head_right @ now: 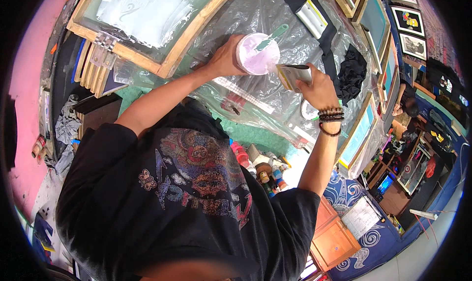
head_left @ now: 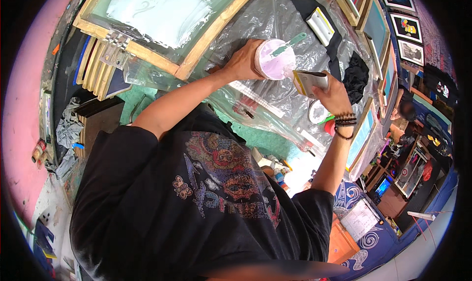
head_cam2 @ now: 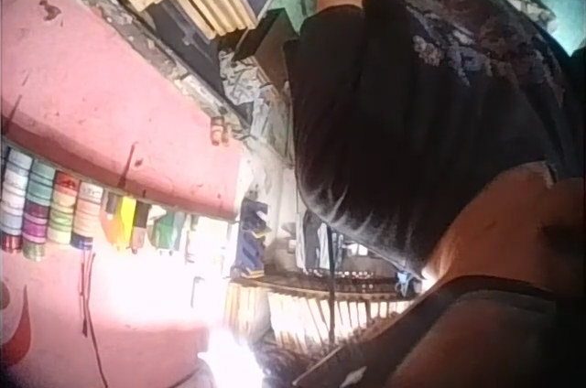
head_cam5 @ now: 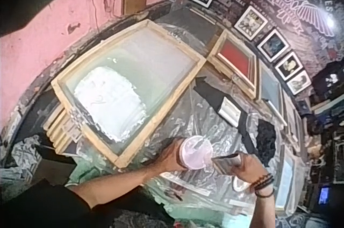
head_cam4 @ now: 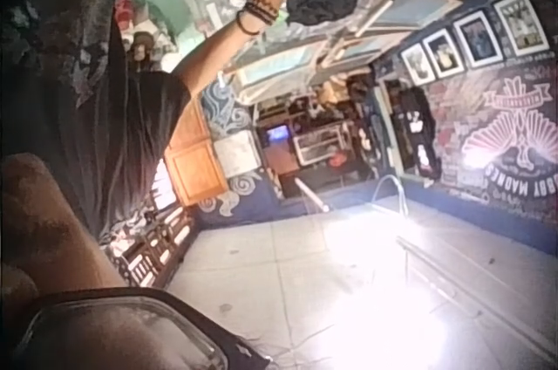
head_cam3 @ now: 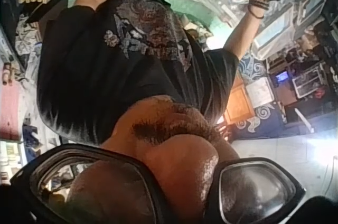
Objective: Screen printing graphics onto a surface and then cleaning the squeegee and ink container.
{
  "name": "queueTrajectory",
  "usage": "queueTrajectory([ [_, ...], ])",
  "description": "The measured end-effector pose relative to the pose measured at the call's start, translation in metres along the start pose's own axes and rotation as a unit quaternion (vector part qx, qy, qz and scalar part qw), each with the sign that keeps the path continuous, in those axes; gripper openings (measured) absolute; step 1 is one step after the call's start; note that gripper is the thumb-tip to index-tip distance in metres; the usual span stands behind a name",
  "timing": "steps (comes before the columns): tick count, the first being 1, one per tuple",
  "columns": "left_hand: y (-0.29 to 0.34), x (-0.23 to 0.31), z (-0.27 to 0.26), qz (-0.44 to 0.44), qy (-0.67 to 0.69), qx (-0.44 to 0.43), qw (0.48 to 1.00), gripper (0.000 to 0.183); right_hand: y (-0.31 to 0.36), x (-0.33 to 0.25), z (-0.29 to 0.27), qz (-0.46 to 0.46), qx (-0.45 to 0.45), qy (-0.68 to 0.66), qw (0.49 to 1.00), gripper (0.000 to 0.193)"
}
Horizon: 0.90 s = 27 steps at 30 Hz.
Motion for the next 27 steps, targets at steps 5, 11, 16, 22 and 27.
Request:
queueTrajectory([
  [5, -0.001, -0.004, 0.0, 0.011, -0.021, -0.006, 1.0, 0.113, -0.003, 0.003, -0.009, 0.015, -0.041, 0.019, 0.999, 0.054],
  [11, -0.008, -0.002, -0.001, -0.045, 0.009, 0.003, 0.999, 0.112, 0.018, 0.027, -0.005, 0.053, 0.029, 0.032, 0.998, 0.046],
  [16, -0.011, 0.011, 0.002, -0.121, 0.002, 0.025, 0.992, 0.111, 0.051, 0.007, 0.019, 0.059, 0.2, -0.13, 0.969, 0.035],
  [22, -0.017, 0.022, 0.014, -0.141, -0.036, 0.056, 0.988, 0.116, 0.047, -0.033, 0.092, -0.027, 0.484, -0.09, 0.87, 0.038],
  [27, -0.027, 0.052, 0.007, -0.12, -0.035, 0.064, 0.99, 0.113, 0.041, -0.046, 0.113, -0.097, 0.515, 0.021, 0.851, 0.043],
])
Point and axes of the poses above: each hand's wrist, its own y-axis away from the middle knuckle, its own z-axis out of the palm, x = y × z, the point moved 1 cm from there along -y, towards the middle knuckle, and after that the axes turned 2 degrees about x, right-handed, at the moved point
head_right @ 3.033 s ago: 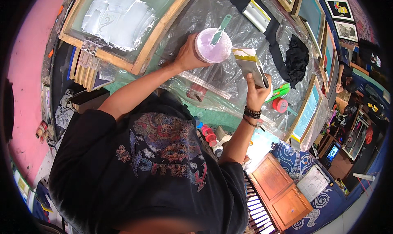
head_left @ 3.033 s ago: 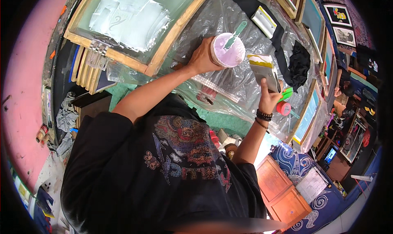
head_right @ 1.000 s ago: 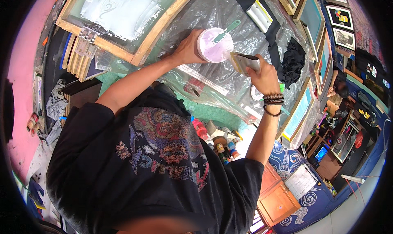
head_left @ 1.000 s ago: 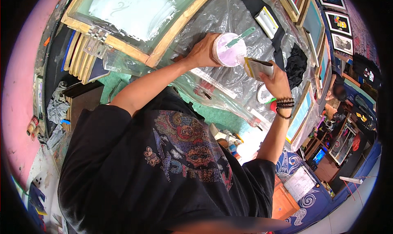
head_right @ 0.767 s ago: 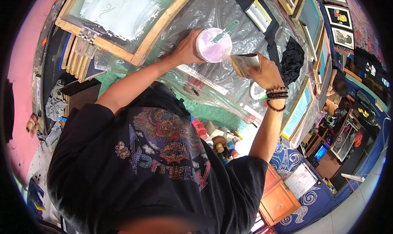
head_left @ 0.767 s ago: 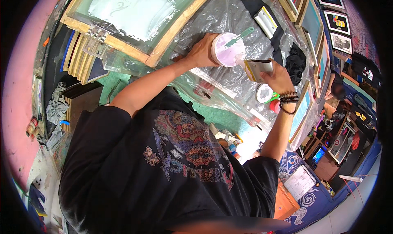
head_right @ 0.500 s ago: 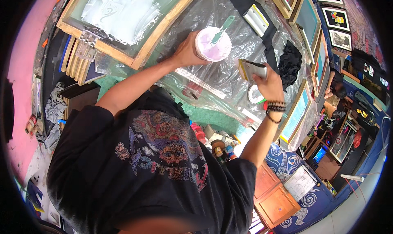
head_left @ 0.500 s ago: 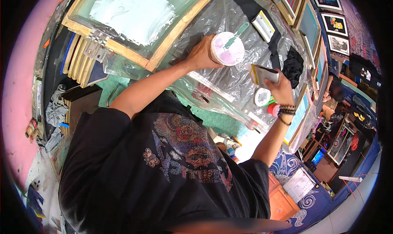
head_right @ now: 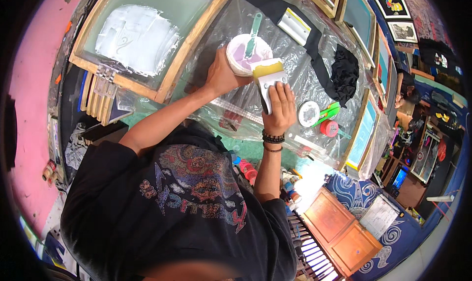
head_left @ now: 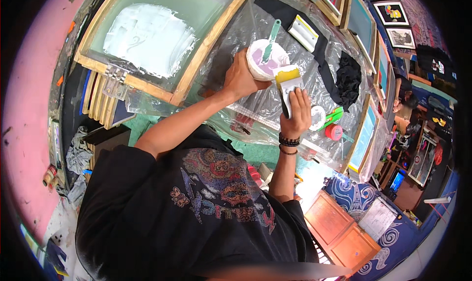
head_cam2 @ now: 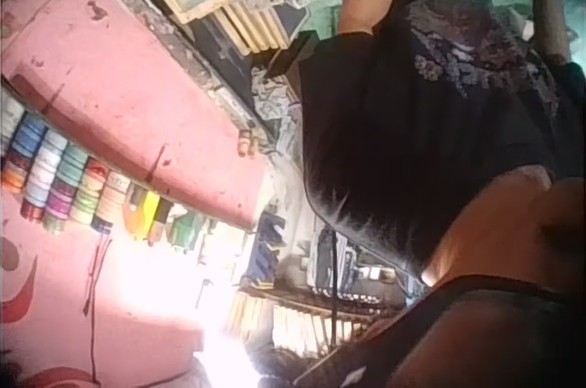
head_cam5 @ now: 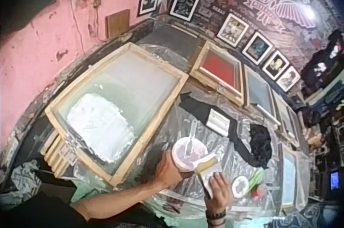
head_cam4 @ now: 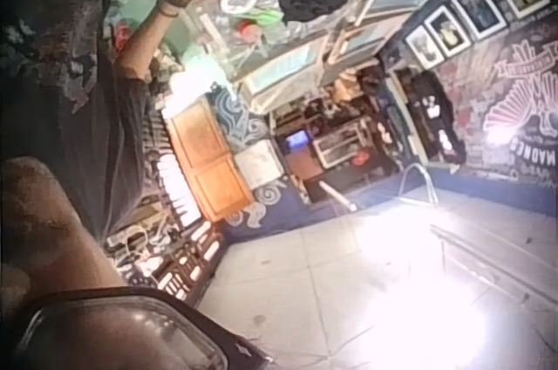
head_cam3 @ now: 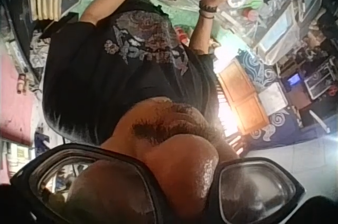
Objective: Screen printing graphics onto a surface and then cleaning the squeegee and ink container.
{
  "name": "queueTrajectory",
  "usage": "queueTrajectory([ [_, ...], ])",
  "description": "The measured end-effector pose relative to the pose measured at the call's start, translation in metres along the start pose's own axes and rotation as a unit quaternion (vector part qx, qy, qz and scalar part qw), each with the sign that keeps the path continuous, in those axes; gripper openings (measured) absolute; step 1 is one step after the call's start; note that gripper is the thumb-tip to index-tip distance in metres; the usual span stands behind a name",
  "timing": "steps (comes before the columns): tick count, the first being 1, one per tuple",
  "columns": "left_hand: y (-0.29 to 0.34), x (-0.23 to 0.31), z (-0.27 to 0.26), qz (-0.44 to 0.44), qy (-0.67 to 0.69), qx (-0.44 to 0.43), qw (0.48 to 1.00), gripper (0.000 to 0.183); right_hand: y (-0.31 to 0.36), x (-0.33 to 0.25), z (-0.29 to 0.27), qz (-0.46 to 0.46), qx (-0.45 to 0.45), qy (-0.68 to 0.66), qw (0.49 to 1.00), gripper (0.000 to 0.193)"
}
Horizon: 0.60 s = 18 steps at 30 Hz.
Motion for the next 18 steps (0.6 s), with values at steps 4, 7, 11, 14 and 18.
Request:
queueTrajectory([
  [4, -0.003, 0.015, -0.01, 0.022, -0.006, 0.012, 1.0, 0.112, 0.006, 0.006, 0.011, 0.004, 0.026, 0.04, 0.999, 0.03],
  [7, -0.002, 0.01, -0.016, 0.039, 0.019, 0.017, 0.999, 0.114, 0.005, 0.015, 0.013, 0.007, 0.038, 0.054, 0.998, 0.029],
  [11, 0.0, 0.001, -0.023, 0.052, 0.038, 0.024, 0.998, 0.114, 0.005, 0.032, 0.013, 0.003, 0.038, 0.076, 0.996, 0.029],
  [14, 0.002, 0.002, -0.029, 0.055, 0.052, 0.027, 0.997, 0.113, 0.0, 0.038, 0.008, -0.034, -0.006, 0.138, 0.99, 0.028],
  [18, -0.002, -0.001, -0.033, 0.063, 0.053, 0.019, 0.996, 0.116, -0.006, 0.05, -0.002, 0.01, 0.008, 0.084, 0.996, 0.04],
])
Point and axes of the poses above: each hand's wrist, its own y-axis away from the middle knuckle, its own z-axis out of the palm, x = y × z, the point moved 1 cm from there along -y, towards the middle knuckle, and after that the axes turned 2 degrees about x, right-handed, at the moved point
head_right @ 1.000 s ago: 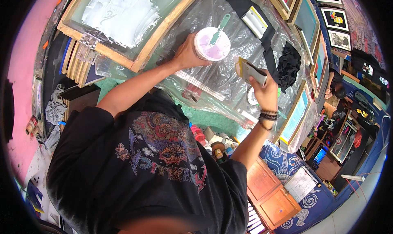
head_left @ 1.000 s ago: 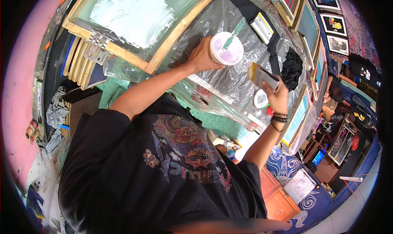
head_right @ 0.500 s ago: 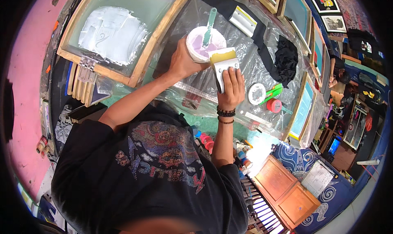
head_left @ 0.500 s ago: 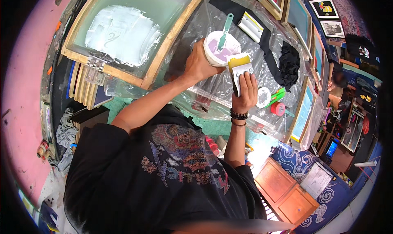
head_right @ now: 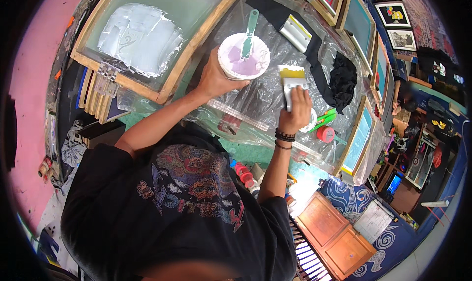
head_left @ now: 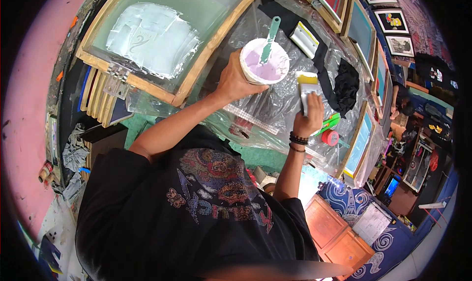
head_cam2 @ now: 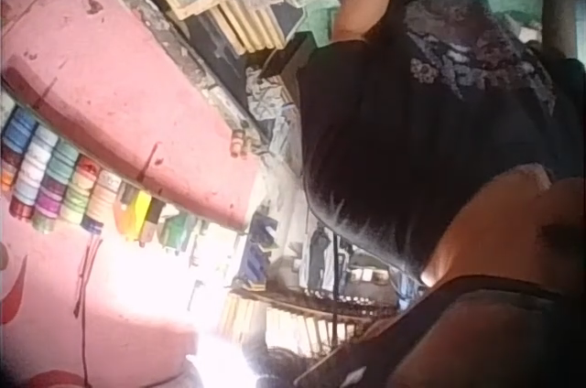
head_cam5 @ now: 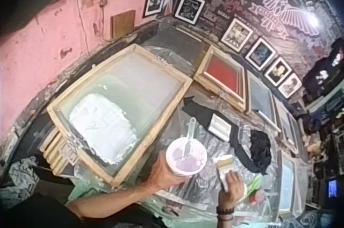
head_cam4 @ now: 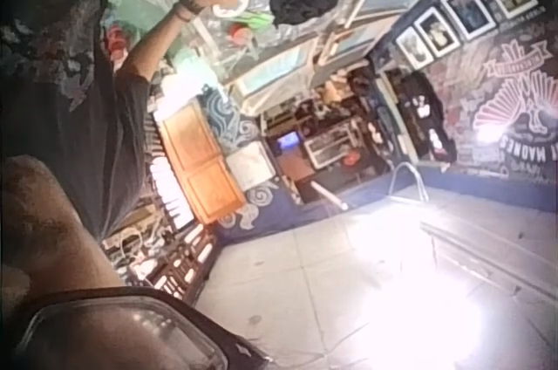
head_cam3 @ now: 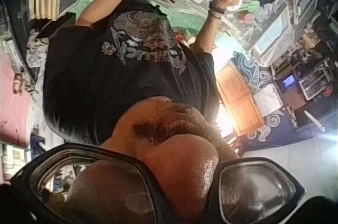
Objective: Screen printing graphics onto a surface and then cleaning the squeegee and ink container.
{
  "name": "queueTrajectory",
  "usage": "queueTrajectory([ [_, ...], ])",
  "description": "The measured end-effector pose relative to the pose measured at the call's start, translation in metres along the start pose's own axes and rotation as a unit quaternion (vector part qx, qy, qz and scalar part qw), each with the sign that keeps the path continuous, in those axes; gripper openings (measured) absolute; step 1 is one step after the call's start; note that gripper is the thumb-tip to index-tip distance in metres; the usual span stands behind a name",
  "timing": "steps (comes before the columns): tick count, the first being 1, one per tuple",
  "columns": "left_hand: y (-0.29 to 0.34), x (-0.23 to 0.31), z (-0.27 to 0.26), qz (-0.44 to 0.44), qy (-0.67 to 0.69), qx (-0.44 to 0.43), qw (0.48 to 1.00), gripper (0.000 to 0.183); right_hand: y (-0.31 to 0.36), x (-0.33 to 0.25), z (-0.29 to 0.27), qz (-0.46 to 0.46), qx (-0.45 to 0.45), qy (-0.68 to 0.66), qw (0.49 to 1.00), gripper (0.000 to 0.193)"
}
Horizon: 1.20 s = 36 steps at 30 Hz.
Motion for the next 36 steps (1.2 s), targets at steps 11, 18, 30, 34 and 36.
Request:
queueTrajectory([
  [11, -0.004, -0.011, -0.003, 0.023, 0.057, -0.063, 0.996, 0.118, -0.064, 0.041, 0.003, 0.434, 0.017, -0.593, 0.678, 0.043],
  [18, -0.001, 0.001, -0.011, 0.001, 0.068, -0.125, 0.99, 0.12, -0.072, 0.008, 0.048, 0.441, -0.038, -0.666, 0.601, 0.039],
  [30, 0.0, 0.002, -0.021, 0.003, 0.05, -0.104, 0.993, 0.112, -0.055, 0.009, 0.048, 0.406, -0.139, -0.662, 0.615, 0.048],
  [34, -0.002, 0.005, -0.022, 0.005, 0.022, -0.1, 0.995, 0.112, -0.047, 0.015, 0.042, 0.422, -0.167, -0.63, 0.63, 0.043],
  [36, -0.001, 0.001, -0.021, 0.0, 0.019, -0.105, 0.994, 0.112, -0.043, 0.017, 0.039, 0.438, -0.173, -0.62, 0.628, 0.042],
])
Point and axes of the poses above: each hand's wrist, its own y-axis away from the middle knuckle, its own z-axis out of the palm, x = y × z, the point moved 1 cm from there along -y, towards the middle knuckle, and after that the axes turned 2 degrees about x, right-handed, at the moved point
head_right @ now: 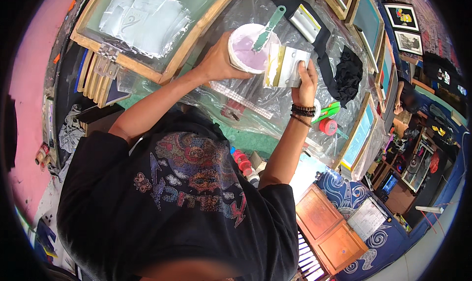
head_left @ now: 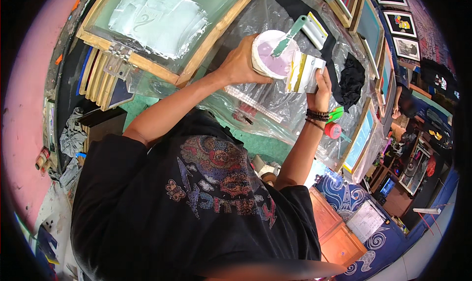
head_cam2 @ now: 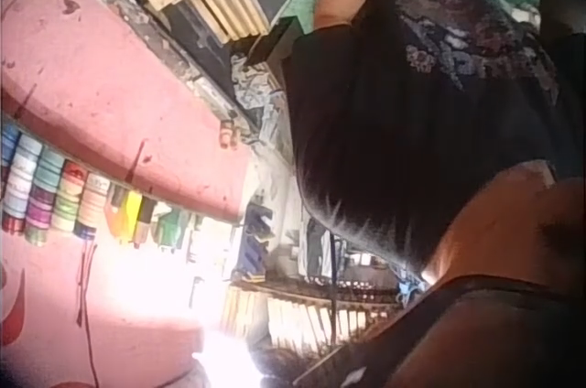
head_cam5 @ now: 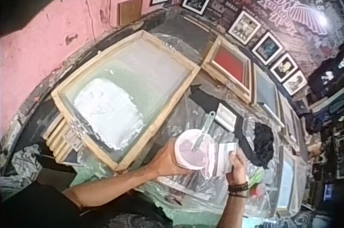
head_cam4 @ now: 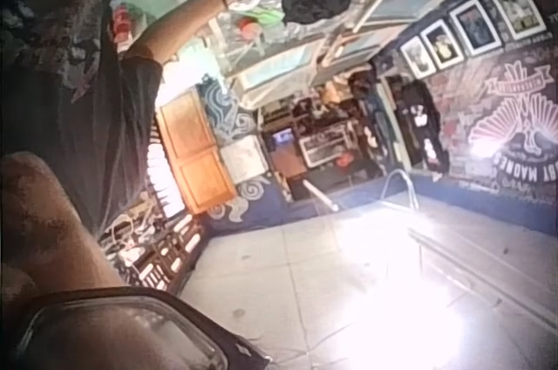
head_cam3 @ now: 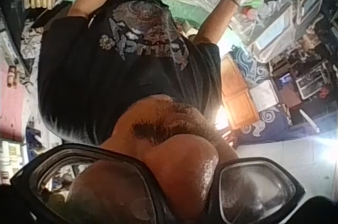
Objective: Screen printing graphics onto a surface and then cleaning the squeegee and ink container.
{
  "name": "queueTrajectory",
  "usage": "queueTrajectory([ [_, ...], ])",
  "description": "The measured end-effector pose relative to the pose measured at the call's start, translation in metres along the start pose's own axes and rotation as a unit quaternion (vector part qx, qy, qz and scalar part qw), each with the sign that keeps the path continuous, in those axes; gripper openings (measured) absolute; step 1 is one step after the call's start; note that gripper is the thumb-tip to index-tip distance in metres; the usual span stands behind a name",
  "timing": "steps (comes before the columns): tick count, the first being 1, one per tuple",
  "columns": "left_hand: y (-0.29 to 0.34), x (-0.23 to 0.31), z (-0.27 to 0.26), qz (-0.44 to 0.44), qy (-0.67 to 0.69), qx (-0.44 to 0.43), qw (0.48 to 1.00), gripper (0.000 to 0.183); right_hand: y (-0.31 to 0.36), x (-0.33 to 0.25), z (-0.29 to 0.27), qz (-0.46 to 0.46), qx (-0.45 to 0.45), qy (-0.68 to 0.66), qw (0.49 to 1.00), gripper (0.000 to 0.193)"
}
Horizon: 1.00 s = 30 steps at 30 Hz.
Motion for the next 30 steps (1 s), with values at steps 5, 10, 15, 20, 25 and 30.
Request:
queueTrajectory([
  [5, 0.005, -0.002, 0.005, -0.012, -0.018, -0.004, 1.0, 0.116, 0.01, 0.005, -0.014, 0.02, 0.002, 0.005, 1.0, 0.04],
  [10, 0.009, -0.003, 0.008, -0.019, -0.012, 0.004, 1.0, 0.119, 0.02, 0.01, -0.022, 0.032, 0.017, 0.021, 0.999, 0.039],
  [15, 0.011, -0.01, 0.008, -0.01, -0.021, 0.015, 1.0, 0.119, 0.03, 0.007, -0.021, 0.061, 0.009, 0.028, 0.998, 0.038],
  [20, 0.013, -0.01, 0.01, -0.014, -0.027, 0.01, 1.0, 0.118, 0.038, 0.005, -0.025, 0.087, 0.025, 0.031, 0.995, 0.04],
  [25, 0.01, -0.019, 0.013, 0.004, 0.023, 0.026, 0.999, 0.115, 0.039, 0.003, -0.036, 0.124, -0.037, 0.091, 0.987, 0.049],
  [30, 0.0, -0.017, 0.011, 0.043, -0.016, 0.048, 0.998, 0.12, 0.056, -0.003, -0.052, 0.039, 0.049, 0.043, 0.997, 0.037],
])
Point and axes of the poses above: each hand's wrist, its own y-axis away from the middle knuckle, its own z-axis out of the palm, x = y × z, the point moved 1 cm from there along -y, towards the middle knuckle, and after that the axes turned 2 degrees about x, right-handed, at the moved point
